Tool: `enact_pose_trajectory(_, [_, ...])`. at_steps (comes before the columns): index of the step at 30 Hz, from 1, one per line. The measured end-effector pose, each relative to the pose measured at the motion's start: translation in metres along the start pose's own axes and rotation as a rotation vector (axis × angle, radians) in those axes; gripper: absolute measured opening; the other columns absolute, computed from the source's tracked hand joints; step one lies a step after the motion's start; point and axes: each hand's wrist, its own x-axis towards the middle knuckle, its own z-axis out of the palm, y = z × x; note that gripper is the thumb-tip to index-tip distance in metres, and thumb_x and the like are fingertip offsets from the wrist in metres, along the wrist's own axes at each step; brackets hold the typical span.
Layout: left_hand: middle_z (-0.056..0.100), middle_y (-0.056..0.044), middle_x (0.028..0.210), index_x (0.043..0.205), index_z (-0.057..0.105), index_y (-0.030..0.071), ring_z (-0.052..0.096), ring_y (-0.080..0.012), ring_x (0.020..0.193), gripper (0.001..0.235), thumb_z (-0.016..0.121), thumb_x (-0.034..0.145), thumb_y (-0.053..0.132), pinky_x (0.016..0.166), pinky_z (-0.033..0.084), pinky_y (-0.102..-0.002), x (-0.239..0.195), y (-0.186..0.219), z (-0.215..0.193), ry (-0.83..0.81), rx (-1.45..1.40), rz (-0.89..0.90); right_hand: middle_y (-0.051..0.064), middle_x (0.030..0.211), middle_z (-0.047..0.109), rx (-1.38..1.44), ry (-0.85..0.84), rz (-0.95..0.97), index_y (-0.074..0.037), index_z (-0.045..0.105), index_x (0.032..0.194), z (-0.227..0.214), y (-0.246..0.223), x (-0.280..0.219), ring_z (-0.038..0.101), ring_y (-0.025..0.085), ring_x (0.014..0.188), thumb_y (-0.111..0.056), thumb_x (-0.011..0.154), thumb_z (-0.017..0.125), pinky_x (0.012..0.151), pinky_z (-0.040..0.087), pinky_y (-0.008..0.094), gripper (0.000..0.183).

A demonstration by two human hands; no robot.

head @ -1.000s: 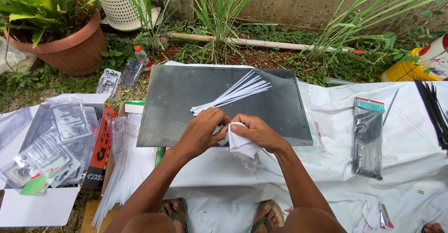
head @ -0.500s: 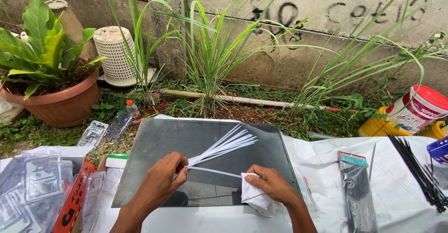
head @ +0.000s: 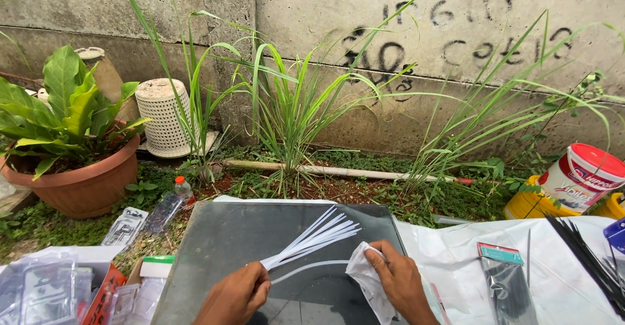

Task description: The person sits on the ground outdoors and repeatedly wipes white cable ties with a white cloth. They pick up individual ties from a box, wipe them, and place them on a dark rectangular board. The person also wipes the board surface with the cloth.

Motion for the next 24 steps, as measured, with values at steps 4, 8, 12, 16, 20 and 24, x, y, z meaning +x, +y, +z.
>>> enact_pose_trajectory(4, [0.064,0.011,0.092,0.094,0.054,0.031,0.058,-0.0115,0.083,0.006,0.054,0.098,0.035,0.071,0.044,-0.032,0.005,0.043,0.014,-0.162,-0.054,-0.016,-0.008,0.100,0.079,0.027,-0.099,-0.143,-0.024,0.072,0.107,0.032,-0.037,-0.012,0.069,0.016,0.090,-0.042,0.097,0.053,0.077,0.048,0.029,0.028])
enact_pose_trajectory(8, [0.064,-0.006,0.082,0.094,0.053,0.018,0.063,-0.0288,0.077,0.011,0.055,0.100,0.027,0.066,0.048,-0.042,-0.014,0.055,-0.003,-0.011,-0.147,0.173,0.007,0.101,0.076,0.093,-0.140,-0.606,-0.011,0.069,0.113,0.061,-0.069,-0.041,0.069,0.030,0.097,-0.030,0.102,0.057,0.088,0.050,0.042,0.025])
enact_pose_trajectory(12, [0.063,-0.010,0.074,0.096,0.057,0.011,0.064,-0.0247,0.071,0.015,0.052,0.105,0.020,0.061,0.051,-0.036,-0.020,0.061,-0.013,0.088,-0.342,0.201,0.018,0.095,0.075,0.178,-0.205,-0.628,-0.006,0.064,0.114,0.069,-0.071,-0.039,0.072,0.040,0.090,-0.020,0.099,0.066,0.082,0.055,0.047,0.021])
enact_pose_trajectory(16, [0.060,-0.012,0.068,0.094,0.057,0.006,0.058,-0.0230,0.066,0.015,0.054,0.104,0.017,0.057,0.047,-0.036,-0.019,0.054,-0.010,0.101,-0.444,0.219,0.015,0.089,0.070,0.070,-0.191,-0.693,-0.006,0.063,0.109,0.080,-0.059,-0.038,0.071,0.034,0.085,-0.022,0.102,0.063,0.079,0.052,0.042,0.018])
enact_pose_trajectory(20, [0.059,-0.008,0.063,0.089,0.059,0.007,0.056,-0.0187,0.061,0.015,0.057,0.101,0.017,0.055,0.045,-0.032,-0.021,0.053,-0.004,0.098,-0.525,0.218,0.007,0.077,0.064,-0.090,-0.117,-0.803,-0.010,0.066,0.102,0.071,-0.062,-0.040,0.065,0.024,0.073,-0.023,0.102,0.064,0.070,0.046,0.035,0.013])
enact_pose_trajectory(24, [0.058,-0.006,0.061,0.089,0.059,0.007,0.054,-0.0167,0.059,0.015,0.059,0.100,0.017,0.053,0.043,-0.031,-0.017,0.052,-0.008,0.123,-0.541,0.249,0.006,0.074,0.063,-0.139,-0.093,-0.808,-0.010,0.067,0.102,0.060,-0.067,-0.035,0.064,0.023,0.070,-0.023,0.102,0.065,0.069,0.044,0.034,0.014])
